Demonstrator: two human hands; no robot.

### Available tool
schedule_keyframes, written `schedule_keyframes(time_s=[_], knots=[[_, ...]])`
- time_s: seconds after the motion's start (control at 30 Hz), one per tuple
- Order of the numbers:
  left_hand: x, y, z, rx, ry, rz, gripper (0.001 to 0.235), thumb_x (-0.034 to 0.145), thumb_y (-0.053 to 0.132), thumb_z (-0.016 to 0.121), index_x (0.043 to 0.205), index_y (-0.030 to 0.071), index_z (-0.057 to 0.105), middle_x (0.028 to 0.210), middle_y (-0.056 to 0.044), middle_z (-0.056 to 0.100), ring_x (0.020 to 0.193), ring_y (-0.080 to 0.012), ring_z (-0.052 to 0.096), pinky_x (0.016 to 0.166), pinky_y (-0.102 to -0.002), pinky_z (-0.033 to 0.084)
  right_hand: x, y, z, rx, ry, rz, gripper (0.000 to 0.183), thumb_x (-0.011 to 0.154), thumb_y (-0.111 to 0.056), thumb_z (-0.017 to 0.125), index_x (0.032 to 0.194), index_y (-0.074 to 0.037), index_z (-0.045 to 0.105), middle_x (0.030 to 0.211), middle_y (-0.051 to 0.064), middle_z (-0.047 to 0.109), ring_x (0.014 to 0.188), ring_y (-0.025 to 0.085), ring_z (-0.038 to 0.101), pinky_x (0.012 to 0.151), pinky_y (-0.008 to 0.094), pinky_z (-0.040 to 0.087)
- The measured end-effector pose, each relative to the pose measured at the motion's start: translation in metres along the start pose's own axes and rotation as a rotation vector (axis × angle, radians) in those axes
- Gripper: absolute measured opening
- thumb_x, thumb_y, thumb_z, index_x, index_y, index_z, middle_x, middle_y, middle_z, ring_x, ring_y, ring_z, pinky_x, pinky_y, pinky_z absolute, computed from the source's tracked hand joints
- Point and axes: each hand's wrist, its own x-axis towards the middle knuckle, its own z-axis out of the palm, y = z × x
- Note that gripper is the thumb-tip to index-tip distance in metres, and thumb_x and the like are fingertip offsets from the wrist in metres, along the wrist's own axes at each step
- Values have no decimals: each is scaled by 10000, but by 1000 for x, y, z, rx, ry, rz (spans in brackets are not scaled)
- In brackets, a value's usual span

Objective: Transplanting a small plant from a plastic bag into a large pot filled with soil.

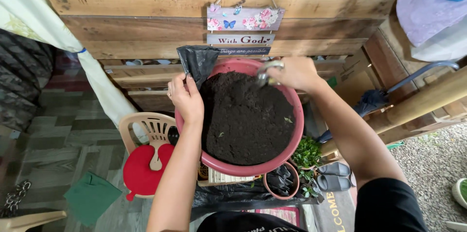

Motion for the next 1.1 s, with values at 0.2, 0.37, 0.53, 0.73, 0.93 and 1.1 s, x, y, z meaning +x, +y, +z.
schedule_keyframes(time_s=[0.2, 0.37, 0.53, 0.73, 0.93, 1.1], knots=[[-1, -2, -1, 8, 17, -13, 76, 1003, 121, 654, 1027, 51, 639, 928, -116, 651, 895, -322, 594, 873, -447, 438, 30, 16, 46, -84, 176, 107, 615, 971, -665, 449, 1069, -155, 781, 958, 165, 758, 882, 364, 733, 802, 482, 575], [0, 0, 1, -30, 41, -41, 87, 996, 122, 655, 1035, 46, 642, 913, -127, 633, 868, -320, 591, 844, -446, 440, 9, 4, 43, 63, 86, -20, 502, 895, -590, 454, 1081, -279, 801, 947, 137, 748, 883, 362, 718, 789, 494, 571], [1, 1, 1, -14, 61, 1, 79, 998, 127, 656, 1026, 54, 641, 894, -115, 641, 863, -320, 591, 835, -446, 442, 38, -26, 43, 155, -25, 39, 452, 899, -581, 428, 1114, -367, 764, 855, 122, 752, 793, 333, 741, 714, 478, 595], [1, -7, -1, -7, 63, -42, 84, 998, 127, 648, 1029, 49, 646, 881, -121, 635, 859, -322, 590, 845, -452, 438, 72, -77, 78, 95, 65, -194, 384, 857, -609, 605, 863, -289, 817, 778, 102, 745, 753, 293, 728, 683, 416, 556], [0, 1, -1, -38, 45, -72, 91, 1001, 143, 643, 1024, 55, 651, 919, -122, 659, 911, -329, 598, 879, -452, 436, 33, -48, 64, 85, -42, -535, 288, 863, -510, 643, 941, -293, 815, 761, 125, 735, 723, 329, 701, 661, 468, 525], [0, 6, 1, -2, -42, 59, 69, 961, 113, 666, 1003, 59, 654, 937, -112, 673, 934, -319, 618, 904, -453, 428, -19, 4, 19, 188, 69, -562, 298, 823, -482, 602, 967, -339, 821, 789, 87, 757, 732, 333, 711, 664, 470, 553]])
